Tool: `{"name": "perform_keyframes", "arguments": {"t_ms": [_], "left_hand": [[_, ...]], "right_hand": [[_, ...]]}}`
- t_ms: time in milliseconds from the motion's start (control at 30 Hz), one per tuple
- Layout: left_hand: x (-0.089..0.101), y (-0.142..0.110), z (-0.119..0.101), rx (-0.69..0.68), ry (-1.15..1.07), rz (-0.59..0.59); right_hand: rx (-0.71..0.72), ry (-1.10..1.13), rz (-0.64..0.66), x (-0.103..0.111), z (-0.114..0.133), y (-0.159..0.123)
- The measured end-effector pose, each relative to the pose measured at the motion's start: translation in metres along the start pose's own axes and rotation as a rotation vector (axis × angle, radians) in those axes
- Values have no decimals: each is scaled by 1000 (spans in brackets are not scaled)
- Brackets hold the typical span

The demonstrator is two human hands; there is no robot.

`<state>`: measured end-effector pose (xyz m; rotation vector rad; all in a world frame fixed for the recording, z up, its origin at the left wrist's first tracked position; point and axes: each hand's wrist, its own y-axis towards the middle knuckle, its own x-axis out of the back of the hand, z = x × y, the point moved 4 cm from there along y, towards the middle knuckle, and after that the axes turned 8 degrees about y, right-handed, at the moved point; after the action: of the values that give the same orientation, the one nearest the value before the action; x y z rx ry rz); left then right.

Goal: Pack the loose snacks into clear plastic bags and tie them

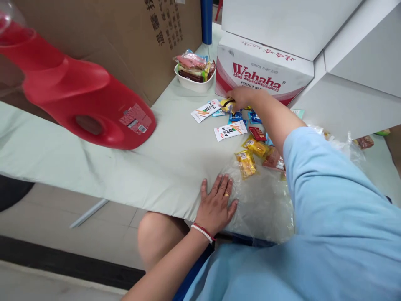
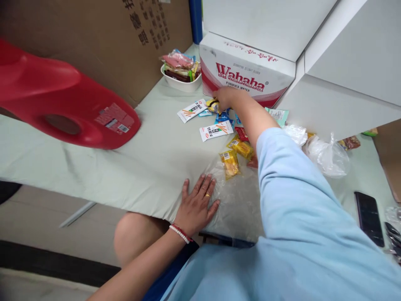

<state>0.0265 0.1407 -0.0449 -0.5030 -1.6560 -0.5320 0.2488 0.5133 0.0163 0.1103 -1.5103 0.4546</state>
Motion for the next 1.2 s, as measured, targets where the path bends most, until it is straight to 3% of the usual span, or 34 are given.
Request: {"name": "perform_keyframes", "arguments": {"t_ms": [100, 200, 300, 400, 567, 667, 733, 833, 933, 1000, 1067, 1133, 1200], "left_hand": [[0, 0, 0, 2, -4, 9], [0, 0, 0, 2, 4, 13], [0, 0, 0, 3, 19, 12], [1, 0, -2, 1, 37, 10], [1, 0, -3, 8, 37, 14], [1, -1, -2, 10, 29, 2], [0, -1, -2, 6, 23, -11], [-1, -1, -1, 4, 15, -28], [-2, -1, -2, -1, 14, -35], [-3, 0, -3, -6, 14, -39], [-3, 0, -4, -7, 14, -47], [-4, -1, -5, -4, 14, -57], [-5, -2, -5, 1, 10, -65]], "right_hand": [[-63, -14, 97, -12, 1, 17], [-159, 11, 97, -20, 6, 7], [-256, 77, 4, -27, 21, -18], [-259, 133, -136, -29, 41, -36], [-362, 240, -266, -13, 54, -59], [-341, 593, -382, 4, 57, -109], [-297, 979, -356, 6, 63, -164], [-292, 1372, -26, -13, 85, -260], [-389, 1531, 344, -50, 118, -336], [-482, 1565, 487, -76, 137, -362], [-572, 1505, 505, -94, 147, -370], [-624, 1243, 380, -99, 145, -370], [-644, 800, 188, -87, 135, -370]]}}
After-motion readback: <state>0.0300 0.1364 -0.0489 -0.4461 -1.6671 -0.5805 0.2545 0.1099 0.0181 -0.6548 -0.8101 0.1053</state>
